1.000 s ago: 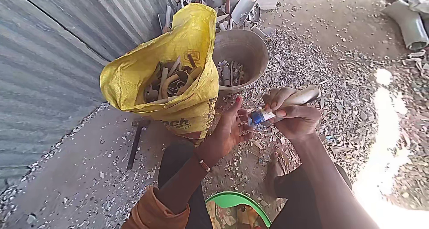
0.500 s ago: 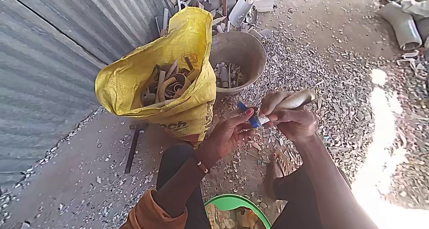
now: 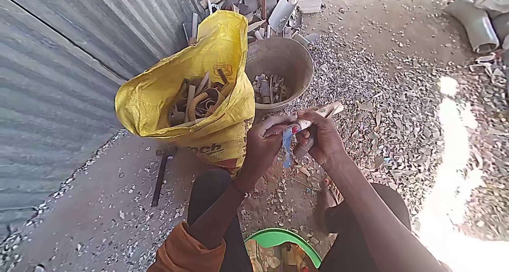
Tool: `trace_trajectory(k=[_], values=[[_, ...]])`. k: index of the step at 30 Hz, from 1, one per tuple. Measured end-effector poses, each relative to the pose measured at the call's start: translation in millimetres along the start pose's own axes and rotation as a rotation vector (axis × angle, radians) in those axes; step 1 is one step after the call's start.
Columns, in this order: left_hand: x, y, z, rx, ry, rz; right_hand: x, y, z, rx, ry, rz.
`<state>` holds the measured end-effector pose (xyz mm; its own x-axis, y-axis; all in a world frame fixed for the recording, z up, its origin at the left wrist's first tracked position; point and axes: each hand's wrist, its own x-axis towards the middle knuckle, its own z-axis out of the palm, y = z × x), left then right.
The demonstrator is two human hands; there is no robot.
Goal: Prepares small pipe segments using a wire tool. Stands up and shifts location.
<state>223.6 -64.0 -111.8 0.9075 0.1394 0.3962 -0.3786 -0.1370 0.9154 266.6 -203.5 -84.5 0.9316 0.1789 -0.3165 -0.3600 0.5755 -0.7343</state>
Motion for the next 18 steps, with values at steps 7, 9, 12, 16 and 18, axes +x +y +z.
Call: trace_trajectory(k=[7,9,12,16,18], values=[[-2,0,-1,0.034,-0.093,0.095,-7,0,0,-0.089,0.056,-0.209],[-2,-1,-1,0.1,-0.141,0.12,-7,-1,-1,-0.11,0.079,-0.2],[-3,-4,0,0.227,-0.134,0.22,-8,-3,-2,-0.118,0.088,-0.188],[-3,-6,2,0.211,-0.076,0.346,-12,-6,-2,-0.123,0.043,-0.215],[-6,-5,5,0.133,-0.025,0.307,-13,-7,-4,-0.103,-0.004,-0.202]])
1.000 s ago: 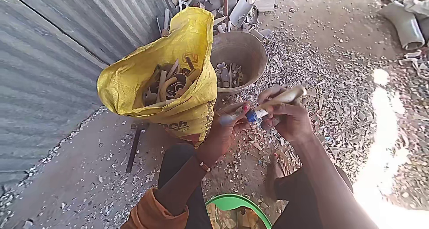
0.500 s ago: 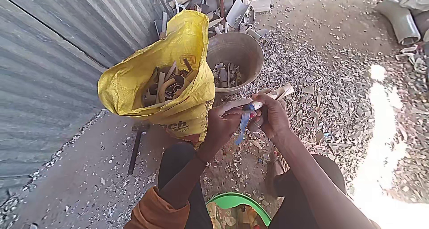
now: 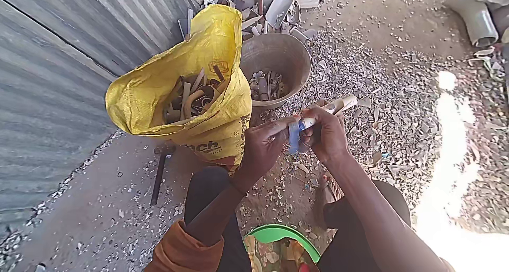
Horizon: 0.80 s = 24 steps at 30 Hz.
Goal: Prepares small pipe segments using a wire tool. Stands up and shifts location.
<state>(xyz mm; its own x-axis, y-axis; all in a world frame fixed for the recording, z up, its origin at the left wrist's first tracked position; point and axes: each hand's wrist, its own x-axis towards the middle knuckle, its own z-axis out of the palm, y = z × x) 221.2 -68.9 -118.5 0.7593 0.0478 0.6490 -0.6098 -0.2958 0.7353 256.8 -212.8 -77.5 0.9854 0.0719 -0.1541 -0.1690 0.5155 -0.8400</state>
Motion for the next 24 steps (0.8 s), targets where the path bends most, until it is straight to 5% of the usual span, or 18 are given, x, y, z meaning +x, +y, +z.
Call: trace_trajectory(k=[4,12,18,24], values=[[2,2,-1,-0.043,0.08,-0.035,-2,6,2,0.025,-0.021,0.036],[2,11,-3,-0.207,-0.101,-0.382,6,9,3,0.012,0.145,0.06],[1,7,2,-0.191,0.036,-0.292,2,12,5,0.006,0.038,0.018],[9,23,3,-0.483,0.165,-0.566,-3,8,5,-0.025,-0.126,-0.15]])
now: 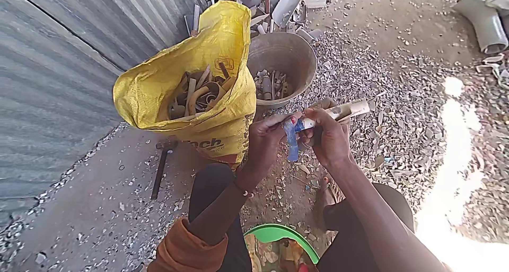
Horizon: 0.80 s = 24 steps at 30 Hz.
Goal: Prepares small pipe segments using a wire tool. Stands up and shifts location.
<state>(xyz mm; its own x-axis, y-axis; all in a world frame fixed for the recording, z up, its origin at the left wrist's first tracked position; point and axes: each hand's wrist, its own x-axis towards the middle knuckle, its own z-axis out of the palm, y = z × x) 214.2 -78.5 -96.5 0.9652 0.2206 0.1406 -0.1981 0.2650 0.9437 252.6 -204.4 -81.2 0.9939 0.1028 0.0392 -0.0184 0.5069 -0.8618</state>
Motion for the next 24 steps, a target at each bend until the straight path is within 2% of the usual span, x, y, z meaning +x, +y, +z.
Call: trace_trajectory(k=[4,8,10,13,15,17,19,21,22,24], values=[[3,11,1,-0.087,0.108,-0.211,-6,4,-5,-0.093,-0.244,-0.152],[3,16,2,-0.199,0.112,-0.41,-8,4,-10,-0.079,-0.381,-0.205],[1,14,6,-0.266,0.123,-0.514,-8,4,-11,-0.161,-0.48,-0.278],[1,10,8,-0.336,0.173,-0.605,-8,1,-7,-0.327,-0.642,-0.469],[12,6,1,-0.304,0.204,-0.625,-15,4,-2,-0.309,-0.685,-0.457],[26,1,-16,-0.385,0.184,-0.542,-23,12,2,-0.236,-0.686,-0.368],[38,5,-27,-0.379,0.319,-0.487,-23,15,-2,-0.074,-0.624,-0.217],[45,9,-34,-0.151,0.414,-0.442,-12,4,-14,0.059,-0.521,-0.084],[44,10,-37,-0.026,0.39,-0.403,-6,-4,-21,0.068,-0.443,-0.046],[38,7,-42,0.289,0.248,-0.211,2,-18,-30,0.062,-0.23,-0.017]])
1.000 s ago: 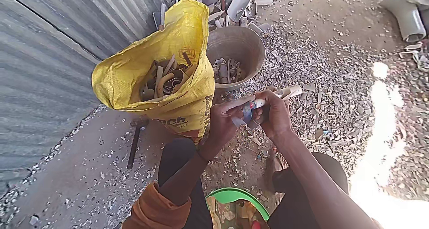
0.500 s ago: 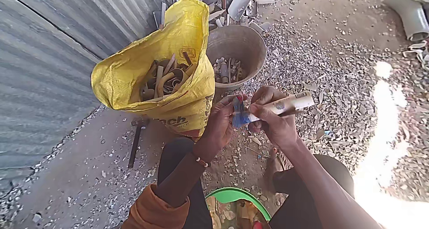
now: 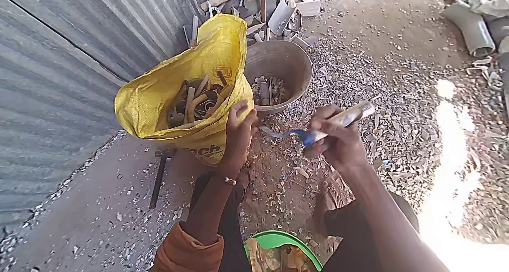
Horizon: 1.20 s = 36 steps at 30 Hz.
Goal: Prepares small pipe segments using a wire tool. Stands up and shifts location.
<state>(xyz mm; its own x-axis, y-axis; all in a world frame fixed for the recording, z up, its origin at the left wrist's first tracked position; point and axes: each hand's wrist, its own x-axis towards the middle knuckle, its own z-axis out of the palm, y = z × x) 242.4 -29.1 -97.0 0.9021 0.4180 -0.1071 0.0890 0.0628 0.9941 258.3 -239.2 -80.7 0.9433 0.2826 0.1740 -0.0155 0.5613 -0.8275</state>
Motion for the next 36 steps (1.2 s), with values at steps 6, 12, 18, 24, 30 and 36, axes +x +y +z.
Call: trace_trajectory(k=[6,12,18,24,30,36], values=[[-26,-15,10,0.413,-0.503,0.498,3,-2,4,-0.05,0.413,0.204],[-48,-21,38,0.032,-0.48,0.193,-7,8,9,-0.287,0.279,0.15],[-51,-2,49,-0.238,-0.421,-0.299,-3,6,-4,-0.434,0.225,0.021],[-35,-20,34,0.527,-0.422,0.466,0,-8,-6,-0.278,0.342,0.062],[-36,-25,35,0.427,-0.222,0.946,-5,-1,3,-0.247,0.317,0.16],[-37,-24,36,0.296,-0.239,1.104,-4,-3,5,-0.198,0.329,0.177]])
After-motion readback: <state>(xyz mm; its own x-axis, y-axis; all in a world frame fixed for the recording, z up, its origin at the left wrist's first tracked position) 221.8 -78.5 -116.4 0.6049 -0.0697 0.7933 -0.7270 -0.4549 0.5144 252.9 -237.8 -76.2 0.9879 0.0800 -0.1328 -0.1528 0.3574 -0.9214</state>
